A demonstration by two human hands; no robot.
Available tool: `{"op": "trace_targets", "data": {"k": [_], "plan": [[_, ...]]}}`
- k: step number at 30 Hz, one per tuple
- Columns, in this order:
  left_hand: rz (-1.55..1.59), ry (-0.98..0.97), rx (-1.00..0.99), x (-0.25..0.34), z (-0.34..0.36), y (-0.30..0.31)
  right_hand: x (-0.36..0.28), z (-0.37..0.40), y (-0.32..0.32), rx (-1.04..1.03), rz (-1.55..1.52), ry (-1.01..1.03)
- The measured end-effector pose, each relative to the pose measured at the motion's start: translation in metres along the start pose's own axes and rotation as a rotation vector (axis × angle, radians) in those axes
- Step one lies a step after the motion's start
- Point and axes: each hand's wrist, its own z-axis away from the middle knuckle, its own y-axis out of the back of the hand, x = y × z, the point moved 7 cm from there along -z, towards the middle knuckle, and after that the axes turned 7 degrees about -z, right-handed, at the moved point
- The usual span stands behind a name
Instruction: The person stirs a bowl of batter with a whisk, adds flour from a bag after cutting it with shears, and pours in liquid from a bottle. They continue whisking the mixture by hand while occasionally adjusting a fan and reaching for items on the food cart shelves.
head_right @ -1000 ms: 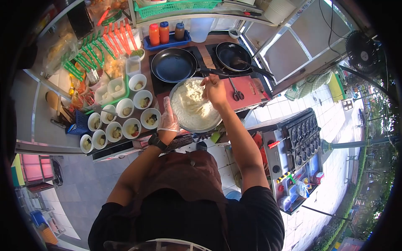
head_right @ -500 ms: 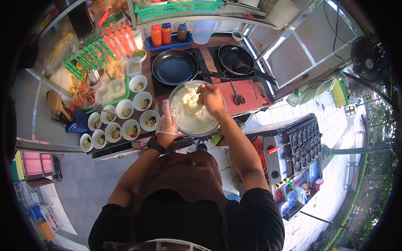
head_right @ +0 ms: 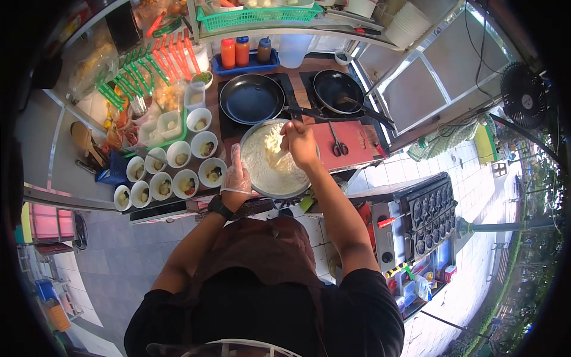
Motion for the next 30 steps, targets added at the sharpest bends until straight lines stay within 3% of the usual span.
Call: {"op": "trace_targets", "data": {"k": [2,4,8,11,18,22,24,27,30], "plan": [[0.012,0.039,-0.013,-0.001,0.000,-0.002,-0.015,0.003,-0.001,-0.032,0.034,-0.079],[0.004,-0.026,0.044,0.001,0.000,0.002,-0.050,-0.003,-0.004,-0.036,0.185,0.022],[0.009,-0.058,0.078,0.003,0.002,0.003,-0.103,-0.010,-0.009,-0.053,-0.033,0.100],[-0.007,-0.101,0.103,0.005,0.002,0.004,-0.121,-0.020,-0.015,-0.036,0.022,0.161],[0.000,-0.082,0.101,0.003,0.002,0.004,-0.072,-0.034,-0.031,-0.007,0.147,0.200],[0.010,-0.048,0.086,0.004,0.002,0.004,-0.010,-0.020,-0.030,-0.065,0.101,0.036],[0.004,-0.057,0.096,0.003,0.003,0.005,-0.012,-0.017,-0.021,-0.093,0.095,0.042],[0.005,-0.034,0.076,0.002,0.004,0.003,-0.041,-0.015,0.001,0.124,0.196,0.151],[0.023,-0.033,0.073,0.000,0.003,0.001,-0.009,-0.017,0.007,0.034,0.045,0.143]]}}
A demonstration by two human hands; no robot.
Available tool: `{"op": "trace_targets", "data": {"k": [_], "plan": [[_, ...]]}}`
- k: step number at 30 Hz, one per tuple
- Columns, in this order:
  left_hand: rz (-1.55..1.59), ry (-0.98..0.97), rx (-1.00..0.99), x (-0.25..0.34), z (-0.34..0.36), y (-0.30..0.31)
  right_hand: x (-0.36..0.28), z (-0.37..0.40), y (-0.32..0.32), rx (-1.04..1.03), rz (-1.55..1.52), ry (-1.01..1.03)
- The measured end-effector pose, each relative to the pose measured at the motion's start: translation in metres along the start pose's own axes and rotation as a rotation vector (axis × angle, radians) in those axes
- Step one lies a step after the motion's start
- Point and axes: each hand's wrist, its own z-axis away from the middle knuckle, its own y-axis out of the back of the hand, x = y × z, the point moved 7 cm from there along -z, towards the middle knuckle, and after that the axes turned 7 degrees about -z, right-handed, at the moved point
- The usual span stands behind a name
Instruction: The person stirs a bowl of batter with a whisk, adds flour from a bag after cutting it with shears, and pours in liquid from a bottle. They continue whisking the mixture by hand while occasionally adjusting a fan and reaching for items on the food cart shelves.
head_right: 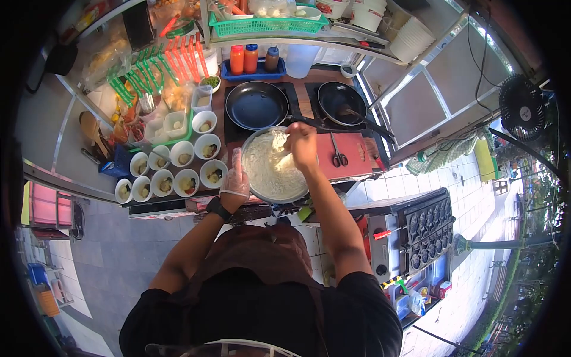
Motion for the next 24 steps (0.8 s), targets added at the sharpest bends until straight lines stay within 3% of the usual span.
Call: {"op": "trace_targets", "data": {"k": [1,4,6,8,10,12,14,16,17,20,21,24], "plan": [[-0.018,-0.022,0.017,0.001,0.001,0.001,0.009,0.006,-0.007,-0.077,-0.051,-0.149],[-0.023,-0.053,0.043,0.004,-0.002,0.003,-0.020,-0.003,0.004,0.045,0.197,-0.058],[-0.014,-0.047,0.050,0.004,0.000,0.003,-0.019,-0.004,0.005,0.076,0.146,-0.004],[-0.010,0.016,-0.004,0.003,0.000,0.002,0.002,0.007,-0.006,-0.032,-0.055,-0.097],[-0.035,-0.027,0.029,0.003,-0.001,0.003,0.000,0.007,-0.002,-0.077,-0.014,-0.180],[-0.058,-0.059,0.073,0.003,-0.001,0.002,-0.021,-0.003,0.005,0.031,0.156,-0.036],[-0.057,-0.080,0.081,0.006,0.001,0.006,-0.015,-0.002,0.002,0.040,0.047,0.025],[-0.058,-0.050,0.060,0.004,0.002,0.005,0.007,0.013,-0.006,0.014,-0.142,-0.098],[-0.052,-0.027,0.052,0.004,-0.001,0.003,0.010,0.013,-0.007,-0.097,-0.037,-0.209],[-0.068,-0.073,0.072,0.010,0.000,0.008,-0.023,0.001,-0.003,-0.018,0.150,-0.087],[-0.070,-0.063,0.074,0.011,-0.001,0.009,-0.024,-0.003,0.000,0.001,0.096,-0.014],[-0.005,0.033,0.018,0.006,0.000,0.007,0.003,0.013,-0.007,-0.071,0.001,-0.053]]}}
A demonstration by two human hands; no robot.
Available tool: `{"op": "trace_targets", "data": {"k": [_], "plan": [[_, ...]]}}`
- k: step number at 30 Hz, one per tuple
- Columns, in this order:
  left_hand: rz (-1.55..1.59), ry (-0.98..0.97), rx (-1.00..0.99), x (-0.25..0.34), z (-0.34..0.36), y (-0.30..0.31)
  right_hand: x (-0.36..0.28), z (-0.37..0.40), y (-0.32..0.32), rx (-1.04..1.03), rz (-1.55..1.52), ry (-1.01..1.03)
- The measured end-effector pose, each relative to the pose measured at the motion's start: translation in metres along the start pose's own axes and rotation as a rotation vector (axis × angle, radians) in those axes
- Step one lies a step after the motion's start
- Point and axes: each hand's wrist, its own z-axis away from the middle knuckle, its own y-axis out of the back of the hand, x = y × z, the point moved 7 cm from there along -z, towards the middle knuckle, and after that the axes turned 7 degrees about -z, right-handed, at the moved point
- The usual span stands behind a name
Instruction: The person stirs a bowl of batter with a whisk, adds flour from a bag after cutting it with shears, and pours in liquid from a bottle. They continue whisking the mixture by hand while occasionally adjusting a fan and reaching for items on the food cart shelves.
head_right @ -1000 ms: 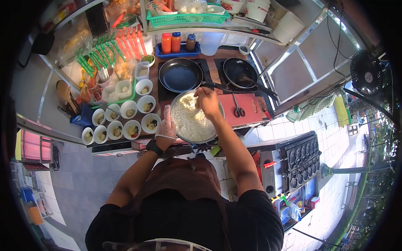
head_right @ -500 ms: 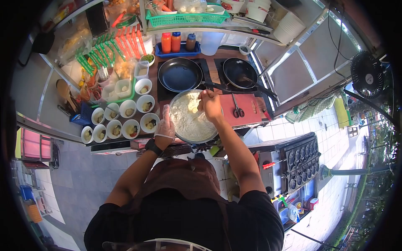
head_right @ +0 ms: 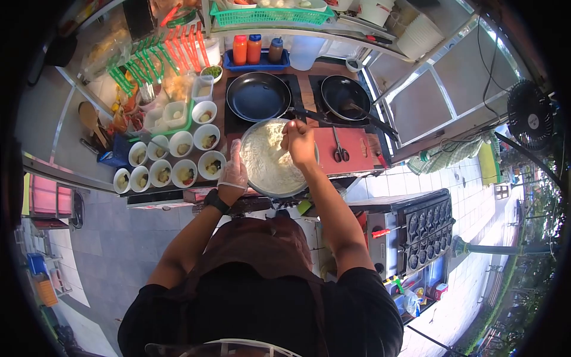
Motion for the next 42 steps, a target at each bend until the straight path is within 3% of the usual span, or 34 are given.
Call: {"op": "trace_targets", "data": {"k": [1,4,5,11,15,22,24,27,36,42], "plan": [[-0.010,-0.057,0.045,0.002,-0.002,0.002,0.007,0.000,-0.002,-0.017,-0.081,-0.113],[-0.024,-0.094,0.078,0.002,-0.001,-0.001,-0.013,-0.007,-0.001,-0.098,0.004,-0.156],[-0.032,-0.073,0.067,0.000,0.000,-0.001,-0.036,-0.006,-0.005,-0.101,0.102,-0.112],[-0.025,-0.074,0.064,0.006,-0.001,0.003,-0.109,-0.016,-0.023,-0.136,-0.133,-0.032],[-0.030,-0.084,0.066,0.007,-0.002,0.003,-0.092,-0.014,-0.043,-0.063,0.045,0.081],[0.049,0.022,0.003,0.009,0.001,0.006,-0.020,0.016,-0.040,-0.046,0.312,0.025],[0.041,0.038,-0.006,0.007,-0.003,0.006,-0.014,0.018,-0.021,0.001,0.239,-0.043],[-0.051,-0.109,0.085,0.010,0.000,0.005,-0.020,0.003,-0.001,-0.039,0.149,-0.092],[-0.014,-0.007,0.040,0.007,-0.002,0.003,-0.117,-0.025,-0.005,-0.011,-0.124,0.054],[-0.075,-0.047,0.064,0.007,-0.002,0.004,-0.073,-0.020,-0.036,0.035,-0.001,0.122]]}}
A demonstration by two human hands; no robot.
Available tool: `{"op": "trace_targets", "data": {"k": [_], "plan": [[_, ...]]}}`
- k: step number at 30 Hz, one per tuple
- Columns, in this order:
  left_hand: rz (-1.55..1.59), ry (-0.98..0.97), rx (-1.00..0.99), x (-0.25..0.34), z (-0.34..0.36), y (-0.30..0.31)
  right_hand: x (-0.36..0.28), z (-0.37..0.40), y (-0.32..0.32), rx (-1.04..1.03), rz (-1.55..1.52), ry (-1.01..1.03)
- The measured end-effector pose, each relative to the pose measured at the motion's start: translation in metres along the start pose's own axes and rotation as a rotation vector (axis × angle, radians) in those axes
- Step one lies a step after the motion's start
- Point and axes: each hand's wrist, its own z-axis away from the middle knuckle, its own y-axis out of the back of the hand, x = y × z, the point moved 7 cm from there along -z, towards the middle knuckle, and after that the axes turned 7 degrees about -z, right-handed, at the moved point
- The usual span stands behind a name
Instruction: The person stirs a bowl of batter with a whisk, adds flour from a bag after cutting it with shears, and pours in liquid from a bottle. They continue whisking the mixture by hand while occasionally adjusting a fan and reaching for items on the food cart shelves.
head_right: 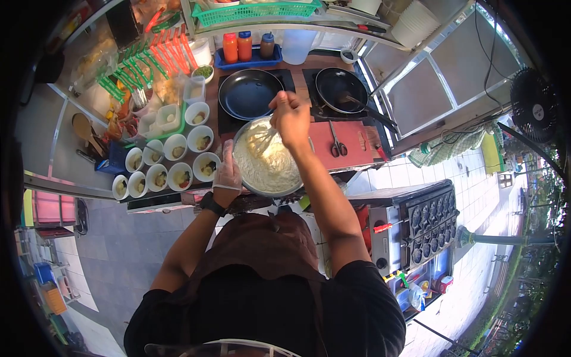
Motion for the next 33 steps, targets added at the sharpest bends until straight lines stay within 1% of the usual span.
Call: {"op": "trace_targets", "data": {"k": [3,5,8,9,10,11,12,14,16,17,18,20,21,22,24,26,27,28,30,31,32,33], "plan": [[0.020,-0.030,0.014,0.004,0.001,0.003,0.028,0.027,-0.012,-0.023,0.070,-0.076],[0.113,0.030,-0.016,0.003,0.002,0.003,0.050,0.047,-0.010,-0.014,0.136,-0.153],[0.137,0.045,-0.012,0.002,0.002,0.001,0.051,0.057,0.005,-0.043,0.347,-0.078],[0.137,0.047,-0.010,-0.001,0.003,0.000,0.049,0.053,0.013,-0.048,0.349,-0.135],[0.115,0.021,0.013,-0.003,0.005,-0.002,0.045,0.047,0.022,-0.047,0.350,-0.195],[0.094,-0.010,0.041,-0.001,0.002,-0.001,0.042,0.036,0.030,-0.013,0.276,-0.172],[0.098,-0.012,0.043,-0.002,0.002,-0.002,0.033,0.025,0.038,0.008,0.295,-0.114],[0.121,0.041,0.009,-0.002,0.002,-0.002,0.027,0.017,0.044,0.136,0.052,-0.063],[0.132,0.060,-0.012,0.002,0.005,0.001,0.042,0.025,0.035,0.087,0.067,-0.070],[0.141,0.073,-0.022,0.002,0.001,0.001,0.056,0.031,0.033,0.038,0.048,-0.162],[0.141,0.067,-0.018,0.000,-0.001,0.001,0.056,0.025,0.038,0.038,0.047,-0.155],[0.040,-0.035,0.033,0.001,0.002,0.001,0.049,0.016,0.047,0.030,0.112,-0.176],[0.039,-0.031,0.034,0.000,0.003,0.000,0.038,0.012,0.053,0.129,0.171,-0.146],[0.032,-0.038,0.042,0.000,0.002,0.000,0.033,0.006,0.057,0.166,0.145,-0.067],[0.025,-0.045,0.045,0.001,0.003,0.000,0.043,0.014,0.052,0.151,0.029,-0.081],[0.017,-0.016,0.029,0.002,0.002,0.001,0.061,0.024,0.043,0.025,0.015,-0.166],[0.018,-0.023,0.031,0.004,0.000,0.002,0.070,0.019,0.047,-0.031,0.041,-0.261],[0.032,-0.002,0.000,0.004,0.001,0.003,0.062,0.014,0.047,-0.027,0.041,-0.257],[0.044,0.019,-0.021,0.000,-0.001,0.000,0.037,0.002,0.050,0.091,0.186,-0.121],[0.016,-0.014,0.008,0.000,-0.001,-0.001,0.036,0.001,0.050,0.113,0.075,-0.073],[-0.013,-0.045,0.034,-0.001,0.001,-0.001,0.044,0.006,0.048,0.108,0.075,-0.076],[-0.016,-0.046,0.029,-0.003,0.005,-0.003,0.060,0.015,0.042,0.042,0.060,-0.130]]}}
